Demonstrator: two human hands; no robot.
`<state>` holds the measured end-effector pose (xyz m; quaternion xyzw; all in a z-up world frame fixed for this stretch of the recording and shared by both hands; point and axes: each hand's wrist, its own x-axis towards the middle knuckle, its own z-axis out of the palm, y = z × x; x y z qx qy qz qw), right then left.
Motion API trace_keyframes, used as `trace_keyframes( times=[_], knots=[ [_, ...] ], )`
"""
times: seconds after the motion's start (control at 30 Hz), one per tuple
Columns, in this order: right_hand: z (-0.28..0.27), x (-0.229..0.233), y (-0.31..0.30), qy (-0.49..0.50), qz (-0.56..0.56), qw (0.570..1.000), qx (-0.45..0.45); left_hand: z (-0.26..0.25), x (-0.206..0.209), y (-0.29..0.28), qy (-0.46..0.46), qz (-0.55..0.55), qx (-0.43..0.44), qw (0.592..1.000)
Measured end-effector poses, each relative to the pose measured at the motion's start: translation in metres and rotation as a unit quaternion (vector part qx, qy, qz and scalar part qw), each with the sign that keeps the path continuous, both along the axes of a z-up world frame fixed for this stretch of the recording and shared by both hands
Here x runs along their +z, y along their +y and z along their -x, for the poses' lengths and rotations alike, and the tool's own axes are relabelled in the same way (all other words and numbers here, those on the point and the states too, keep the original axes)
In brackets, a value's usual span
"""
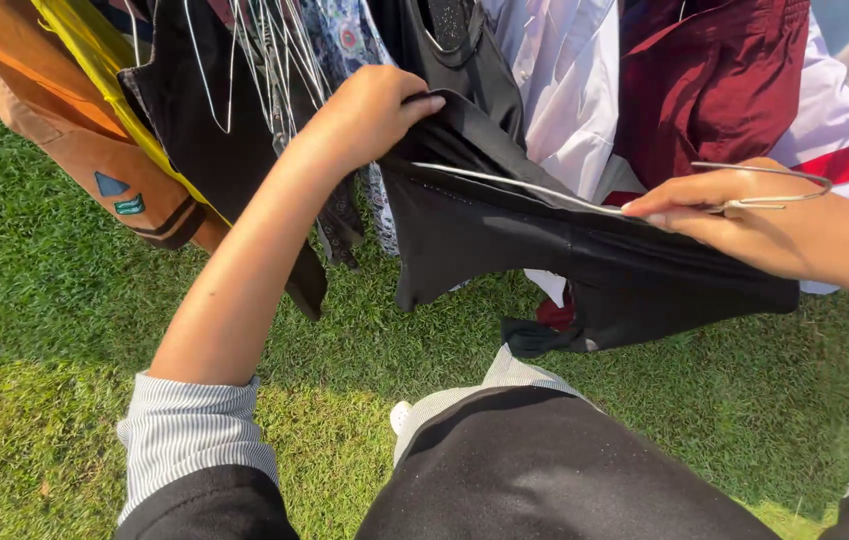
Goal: The recorder takes damp clothes from a basket and hangs them onto a clothesline using hangers.
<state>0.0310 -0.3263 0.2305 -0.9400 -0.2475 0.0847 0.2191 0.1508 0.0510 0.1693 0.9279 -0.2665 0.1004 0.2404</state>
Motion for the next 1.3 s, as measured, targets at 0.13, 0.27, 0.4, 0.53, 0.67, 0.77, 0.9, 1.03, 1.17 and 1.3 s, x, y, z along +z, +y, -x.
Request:
trace_keyframes(
  times=[0.13, 0.27, 0.4, 0.53, 0.67, 0.77, 0.9, 1.03, 1.17, 1.3],
  knots=[
    [0.002, 0.002, -0.003, -0.009, 0.081, 0.996, 0.045, 0.026, 0.003, -0.04, -0.064, 0.001, 0.002, 0.998],
    [0.007, 0.005, 0.01, -0.076, 0.037, 0.994, 0.07, 0.06, -0.006, -0.085, -0.221, -0.049, -0.039, 0.973],
    [0.009, 0.004, 0.007, -0.119, -0.024, 0.992, 0.017, 0.082, -0.011, -0.111, -0.248, 0.005, -0.075, 0.966],
    [0.022, 0.012, -0.002, -0.111, -0.087, 0.989, -0.043, 0.082, -0.003, -0.11, -0.016, 0.071, -0.217, 0.973],
    [0.032, 0.016, -0.019, -0.064, -0.082, 0.986, -0.132, 0.08, 0.007, -0.112, 0.085, 0.162, -0.249, 0.951],
    [0.036, 0.016, -0.049, 0.019, -0.18, 0.978, -0.101, 0.081, 0.006, -0.114, 0.055, 0.244, -0.204, 0.947],
    [0.031, -0.018, -0.125, 0.071, -0.069, 0.971, -0.216, 0.081, 0.003, -0.098, 0.034, 0.283, -0.165, 0.944],
    [0.044, -0.12, -0.186, 0.256, -0.361, 0.856, -0.268, 0.081, 0.006, -0.084, 0.038, 0.288, -0.119, 0.949],
    [0.063, -0.154, -0.19, 0.256, -0.495, 0.796, -0.235, 0.079, -0.001, -0.076, 0.03, 0.269, -0.098, 0.958],
    [0.067, -0.132, -0.163, 0.104, -0.524, 0.804, -0.26, 0.076, -0.007, -0.062, 0.021, 0.242, -0.098, 0.965]
  ],
)
